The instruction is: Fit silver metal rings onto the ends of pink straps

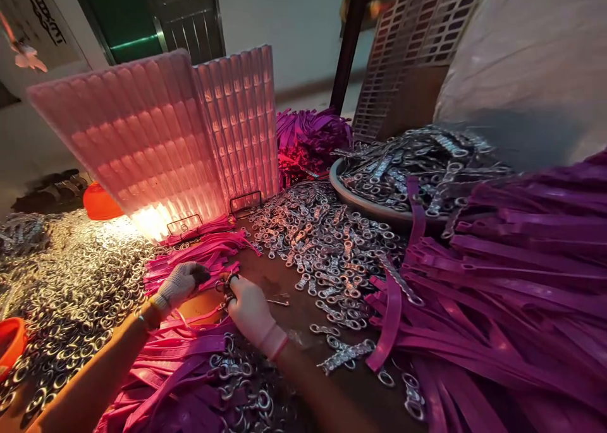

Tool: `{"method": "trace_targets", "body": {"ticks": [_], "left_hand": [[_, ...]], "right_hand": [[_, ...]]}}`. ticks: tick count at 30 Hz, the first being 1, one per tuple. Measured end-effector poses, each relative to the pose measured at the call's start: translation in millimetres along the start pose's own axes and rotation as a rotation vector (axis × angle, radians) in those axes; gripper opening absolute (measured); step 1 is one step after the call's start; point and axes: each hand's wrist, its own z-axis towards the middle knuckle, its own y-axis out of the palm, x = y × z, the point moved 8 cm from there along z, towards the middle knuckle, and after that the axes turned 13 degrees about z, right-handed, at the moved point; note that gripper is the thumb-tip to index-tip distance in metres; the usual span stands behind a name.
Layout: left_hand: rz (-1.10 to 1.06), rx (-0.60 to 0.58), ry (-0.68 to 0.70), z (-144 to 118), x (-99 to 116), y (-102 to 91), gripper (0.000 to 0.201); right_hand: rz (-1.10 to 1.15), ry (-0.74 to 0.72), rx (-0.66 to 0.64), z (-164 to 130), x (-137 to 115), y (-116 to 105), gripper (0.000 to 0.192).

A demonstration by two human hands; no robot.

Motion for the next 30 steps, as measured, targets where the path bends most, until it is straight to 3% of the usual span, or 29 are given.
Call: {"method": "trace_targets", "body": {"ticks": [5, 11, 14, 17, 19, 23, 27, 30], "left_hand": [[-0.376, -0.057, -0.049, -66.6, 4.1, -16.1, 0.045], [-0.580, -0.169, -0.042, -111.8, 31.9, -6.4, 0.045], [-0.448, -0.136, -0.022, -122.0, 37.3, -0.7, 0.039], [-0.117, 0.043, 0.158, -127.9, 50.5, -7.8, 0.021], [-0.021, 0.066, 0.242, -130.1, 56.0, -6.6, 0.015], [-0.212, -0.124, 0.074, -128.5, 36.9, 7.1, 0.024], [-0.222, -0.072, 0.086, -134.6, 32.5, 2.0, 0.025], [-0.153, -0.064, 0.105, -139.9, 32.5, 3.4, 0.021]], "right_hand": [[-0.099, -0.022, -0.088, -6.5, -41.1, 14.4, 0.027], [-0.453, -0.146, -0.145, -28.2, -84.6, 16.6, 0.021], [-0.559, -0.217, -0.165, -41.0, -91.2, 18.9, 0.021], [-0.605, -0.196, -0.173, -49.6, -87.7, 20.2, 0.023], [-0.586, -0.153, -0.161, -52.2, -86.1, 18.4, 0.023], [-0.521, -0.063, -0.183, -53.1, -86.6, 14.7, 0.023], [-0.480, -0.010, -0.313, -55.2, -80.9, 21.0, 0.028], [-0.492, 0.041, -0.339, -58.2, -70.4, 26.1, 0.027]]}}
